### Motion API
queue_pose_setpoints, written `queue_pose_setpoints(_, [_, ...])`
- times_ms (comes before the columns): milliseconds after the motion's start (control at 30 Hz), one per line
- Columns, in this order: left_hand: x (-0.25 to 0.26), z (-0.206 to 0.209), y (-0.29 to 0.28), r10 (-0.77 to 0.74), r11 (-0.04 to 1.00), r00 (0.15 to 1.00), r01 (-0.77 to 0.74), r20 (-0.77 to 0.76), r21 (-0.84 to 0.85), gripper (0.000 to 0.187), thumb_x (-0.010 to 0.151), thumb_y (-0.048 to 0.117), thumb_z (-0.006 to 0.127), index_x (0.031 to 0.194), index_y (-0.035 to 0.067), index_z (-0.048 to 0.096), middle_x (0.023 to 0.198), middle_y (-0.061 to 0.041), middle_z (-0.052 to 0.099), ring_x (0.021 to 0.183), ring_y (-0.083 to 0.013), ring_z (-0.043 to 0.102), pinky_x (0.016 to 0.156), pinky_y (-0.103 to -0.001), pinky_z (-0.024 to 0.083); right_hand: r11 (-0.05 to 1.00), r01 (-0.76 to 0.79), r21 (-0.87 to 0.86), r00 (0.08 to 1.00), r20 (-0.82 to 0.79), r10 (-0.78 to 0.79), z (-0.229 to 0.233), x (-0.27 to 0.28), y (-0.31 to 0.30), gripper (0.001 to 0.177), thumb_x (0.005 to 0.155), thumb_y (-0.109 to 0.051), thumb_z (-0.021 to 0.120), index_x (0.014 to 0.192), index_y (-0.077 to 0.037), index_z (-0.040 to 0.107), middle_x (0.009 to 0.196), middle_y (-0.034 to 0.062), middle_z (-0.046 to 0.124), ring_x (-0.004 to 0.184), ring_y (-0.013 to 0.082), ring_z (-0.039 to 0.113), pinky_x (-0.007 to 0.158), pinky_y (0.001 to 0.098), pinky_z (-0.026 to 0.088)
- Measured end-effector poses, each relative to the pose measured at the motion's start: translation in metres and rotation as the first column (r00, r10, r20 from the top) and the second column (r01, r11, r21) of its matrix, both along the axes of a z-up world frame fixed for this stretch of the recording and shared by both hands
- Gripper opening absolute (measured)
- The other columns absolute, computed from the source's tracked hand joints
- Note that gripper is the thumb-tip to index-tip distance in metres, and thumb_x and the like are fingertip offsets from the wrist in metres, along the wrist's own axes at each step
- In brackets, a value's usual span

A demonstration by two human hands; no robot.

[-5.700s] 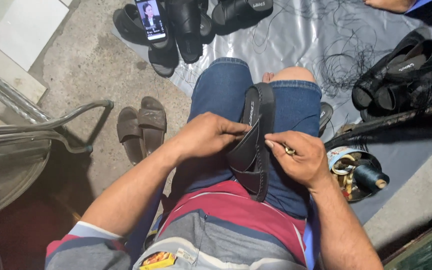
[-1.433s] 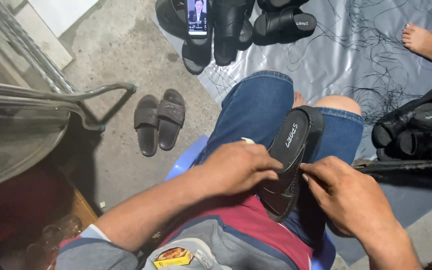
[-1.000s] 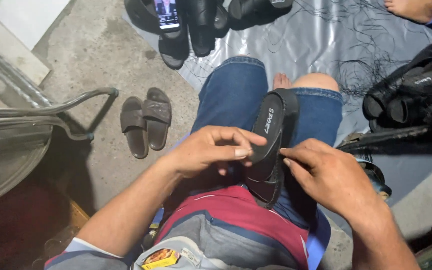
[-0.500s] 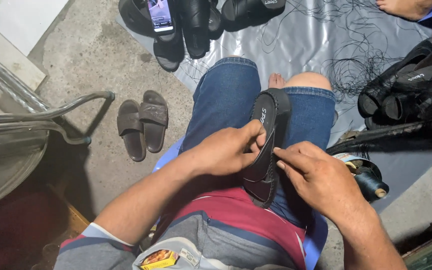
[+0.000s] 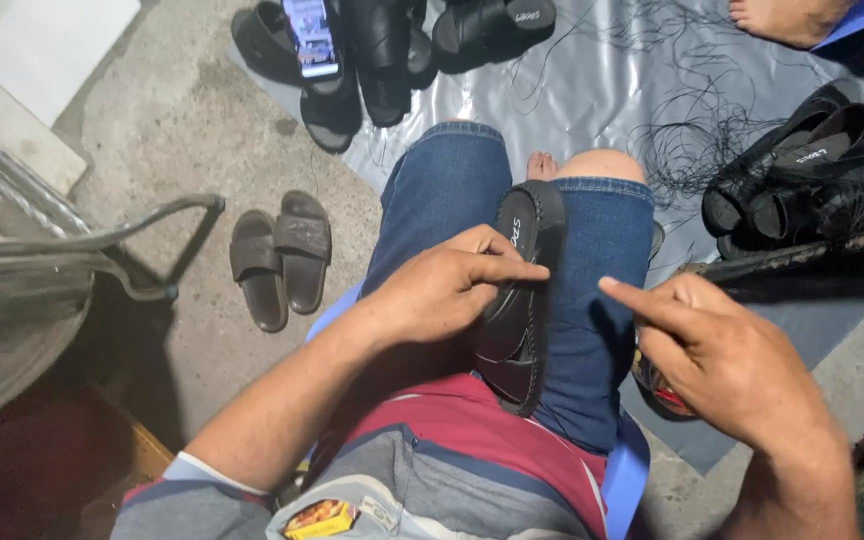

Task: Hand-stitching the leather upper of a sandal to its sole using a needle and thread.

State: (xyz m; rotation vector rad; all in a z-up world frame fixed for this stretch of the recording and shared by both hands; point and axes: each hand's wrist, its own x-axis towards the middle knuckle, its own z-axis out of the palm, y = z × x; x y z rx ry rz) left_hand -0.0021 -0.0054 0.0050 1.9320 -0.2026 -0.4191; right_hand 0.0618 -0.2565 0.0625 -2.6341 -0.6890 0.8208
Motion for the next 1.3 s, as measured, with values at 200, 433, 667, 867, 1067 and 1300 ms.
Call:
queue_pose_setpoints(200, [-0.004,0.028,-0.024,0.006,0.950,0.973,-0.078,0.230,0.302,0.039,0.081,0.042,0.054,0.117,0.024,0.057,0.111,-0.003,0.050,0.091,-0.0254,0.060,0.060,-0.045,0.050,0.998,0.067,0.018,0.991,-0.115,-0.064,0.005,-0.011,0.004,0.047,0.080,-0.015,0.048,0.119,-0.039,0.062,0.076,-0.0055,0.056,0.071,0.0090,0.059,0.071,0.0248,0.043])
queue_pose_setpoints(433, [-0.007,0.011,-0.032,-0.028,0.954,0.969,-0.047,0.245,0.295,0.019,0.084,0.027,0.055,0.095,0.016,0.066,0.106,-0.005,0.048,0.077,-0.0288,0.057,0.049,-0.046,0.048,0.966,0.125,-0.228,0.945,-0.270,-0.186,-0.004,-0.006,0.011,0.076,0.064,-0.036,0.075,0.133,-0.049,0.045,0.056,0.0037,0.053,0.057,0.0119,0.049,0.063,0.0216,0.045])
queue_pose_setpoints(667, [-0.014,0.007,-0.030,0.111,0.974,0.964,-0.154,0.243,0.169,0.019,0.085,0.027,0.054,0.090,0.011,0.064,0.107,-0.002,0.051,0.082,-0.0233,0.061,0.055,-0.042,0.050,0.841,0.472,0.265,0.881,-0.099,-0.464,-0.036,-0.041,0.039,0.015,0.083,-0.024,0.059,0.093,-0.020,0.070,0.060,-0.0026,0.064,0.051,0.0071,0.050,0.056,0.0224,0.041])
queue_pose_setpoints(867, [-0.034,0.007,-0.027,0.072,0.973,0.910,-0.153,0.408,0.171,0.015,0.086,0.025,0.053,0.092,0.014,0.062,0.121,-0.009,0.047,0.087,-0.0313,0.061,0.062,-0.046,0.051,0.935,-0.021,0.354,0.956,0.280,-0.085,-0.038,-0.044,0.032,0.014,0.085,-0.020,0.057,0.084,-0.011,0.068,0.081,-0.0028,0.066,0.073,0.0111,0.061,0.064,0.0261,0.046])
queue_pose_setpoints(1067, [-0.041,-0.005,-0.028,0.103,0.959,0.810,-0.234,0.577,0.157,0.012,0.088,0.022,0.055,0.088,0.012,0.062,0.123,-0.011,0.047,0.070,-0.0271,0.057,0.057,-0.039,0.043,0.995,0.055,-0.088,0.948,0.318,-0.024,-0.049,-0.052,0.035,0.022,0.078,-0.043,0.059,0.096,-0.032,0.065,0.087,-0.0102,0.059,0.072,0.0186,0.062,0.053,0.0433,0.050])
queue_pose_setpoints(1300, [-0.042,-0.008,-0.021,0.135,0.962,0.845,-0.236,0.518,0.135,0.011,0.088,0.026,0.055,0.092,0.019,0.063,0.124,-0.010,0.048,0.091,-0.0248,0.060,0.068,-0.039,0.047,0.785,0.556,0.275,0.809,-0.396,-0.434,-0.059,-0.038,0.013,0.006,0.071,-0.012,0.066,0.076,-0.008,0.069,0.063,0.0017,0.060,0.053,0.0097,0.049,0.052,0.0218,0.032])
